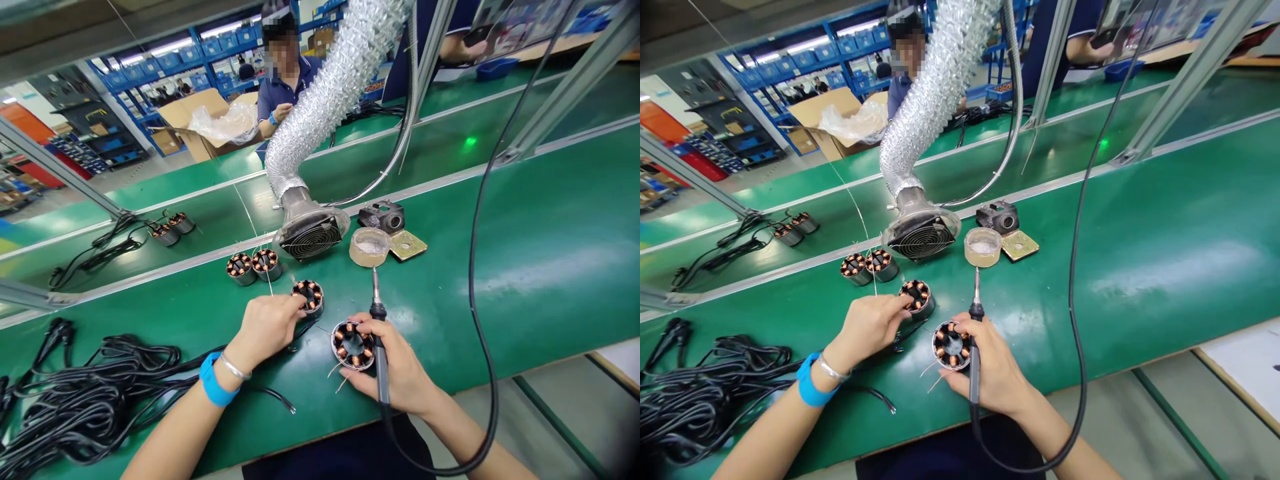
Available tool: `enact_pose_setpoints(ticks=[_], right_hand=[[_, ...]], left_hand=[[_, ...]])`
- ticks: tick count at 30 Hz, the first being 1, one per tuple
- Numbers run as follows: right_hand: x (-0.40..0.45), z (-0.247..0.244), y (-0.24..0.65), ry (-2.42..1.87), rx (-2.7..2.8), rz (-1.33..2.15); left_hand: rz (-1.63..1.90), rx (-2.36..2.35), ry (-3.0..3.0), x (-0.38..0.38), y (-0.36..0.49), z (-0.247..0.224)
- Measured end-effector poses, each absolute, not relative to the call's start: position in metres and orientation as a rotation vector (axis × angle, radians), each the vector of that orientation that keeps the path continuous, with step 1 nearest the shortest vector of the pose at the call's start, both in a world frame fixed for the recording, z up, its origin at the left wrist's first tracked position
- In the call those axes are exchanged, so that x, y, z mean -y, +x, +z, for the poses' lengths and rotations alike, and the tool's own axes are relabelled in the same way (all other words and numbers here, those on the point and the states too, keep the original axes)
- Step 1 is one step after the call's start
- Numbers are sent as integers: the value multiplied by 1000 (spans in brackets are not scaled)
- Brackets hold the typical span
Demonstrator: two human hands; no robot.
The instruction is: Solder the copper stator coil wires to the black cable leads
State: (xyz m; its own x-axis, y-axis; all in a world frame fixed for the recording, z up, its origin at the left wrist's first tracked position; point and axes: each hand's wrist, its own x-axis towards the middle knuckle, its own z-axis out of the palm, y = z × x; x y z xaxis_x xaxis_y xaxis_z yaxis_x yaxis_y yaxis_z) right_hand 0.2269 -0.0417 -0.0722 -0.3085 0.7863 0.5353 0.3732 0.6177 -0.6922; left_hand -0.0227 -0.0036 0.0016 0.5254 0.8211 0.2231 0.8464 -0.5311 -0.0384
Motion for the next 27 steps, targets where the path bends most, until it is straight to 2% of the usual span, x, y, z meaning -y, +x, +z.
enact_pose_setpoints(ticks=[7, 11, 18, 23, 27], right_hand=[[43, -72, 226, -940, 1918, 625], [44, -70, 223, -957, 1912, 663], [43, -67, 217, -958, 1890, 703], [43, -66, 215, -962, 1889, 718], [47, -68, 208, -1001, 1869, 642]], left_hand=[[-406, 1474, -2570, 1, 2, -4], [-676, 1561, -2635, 4, 4, 1], [-250, 1922, -2937, 28, -4, 6], [-284, 2125, -3087, 23, -15, 13], [-507, 2435, -3245, 24, -22, 19]])
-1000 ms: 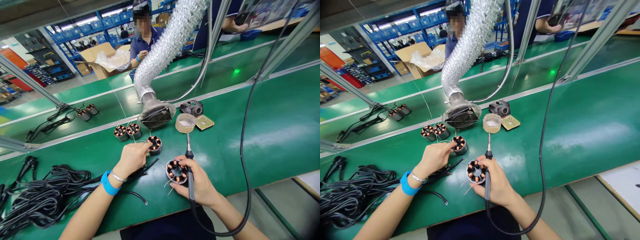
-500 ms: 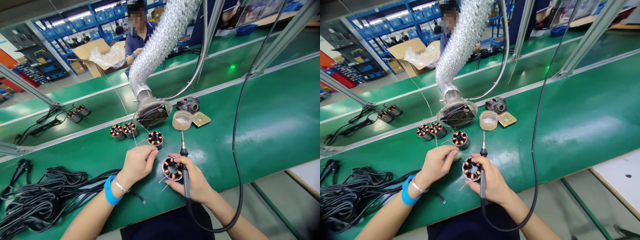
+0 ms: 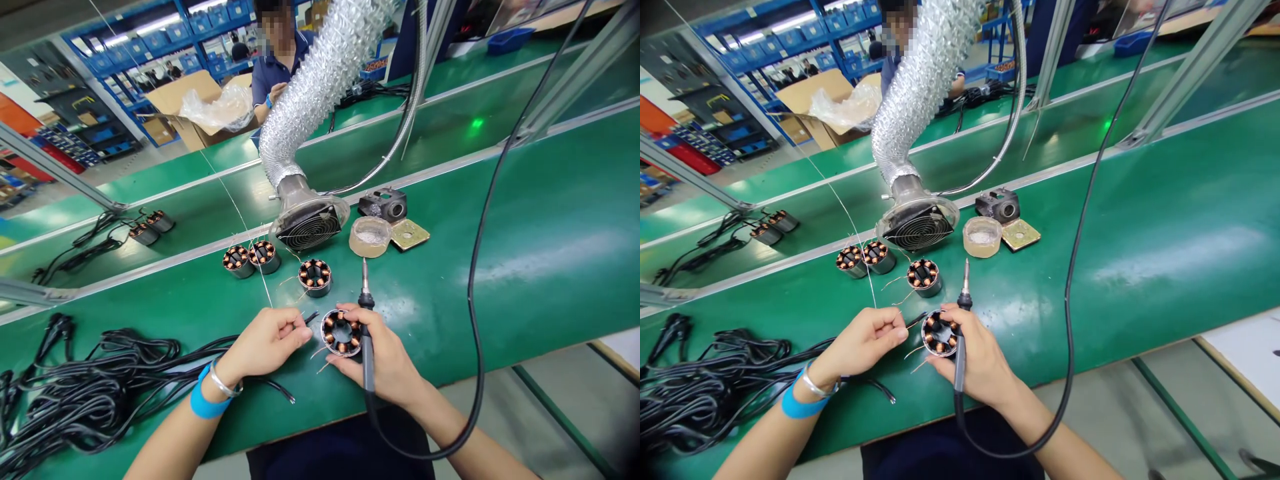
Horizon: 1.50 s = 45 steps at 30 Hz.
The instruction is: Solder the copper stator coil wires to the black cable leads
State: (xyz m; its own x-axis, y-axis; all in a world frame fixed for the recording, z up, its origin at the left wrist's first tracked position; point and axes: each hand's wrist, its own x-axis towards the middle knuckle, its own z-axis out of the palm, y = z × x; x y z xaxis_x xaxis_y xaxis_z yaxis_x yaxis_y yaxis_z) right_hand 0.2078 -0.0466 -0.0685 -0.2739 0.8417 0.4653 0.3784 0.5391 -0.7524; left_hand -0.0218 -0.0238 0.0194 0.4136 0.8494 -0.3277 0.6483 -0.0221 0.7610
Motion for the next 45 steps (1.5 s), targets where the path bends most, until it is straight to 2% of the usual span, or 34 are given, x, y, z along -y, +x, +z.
enact_pose_setpoints(ticks=[10, 13, 18, 24, 27, 33, 40, 42, 45], right_hand=[[50, -74, 200, -1053, 1841, 580], [50, -74, 200, -1044, 1833, 586], [50, -74, 200, -1024, 1839, 572], [50, -76, 201, -1031, 1838, 558], [50, -76, 201, -1039, 1835, 551], [50, -77, 201, -1046, 1846, 541], [49, -77, 203, -1092, 1808, 486], [46, -79, 203, -1133, 1785, 584], [44, -83, 202, -1238, 1724, 726]], left_hand=[[665, -1264, 1416, 17, 10, 11], [609, -1321, 1486, 25, 3, 18], [232, -1343, 1668, 45, -17, 31], [507, -1218, 1138, 42, -4, 12], [533, -1180, 989, 42, -1, 11], [344, -1371, 1560, 66, -12, 25], [621, -1079, 1281, 83, 16, 6], [613, -1081, 1471, 84, 11, 6], [422, -1294, 1894, 95, -17, 16]])
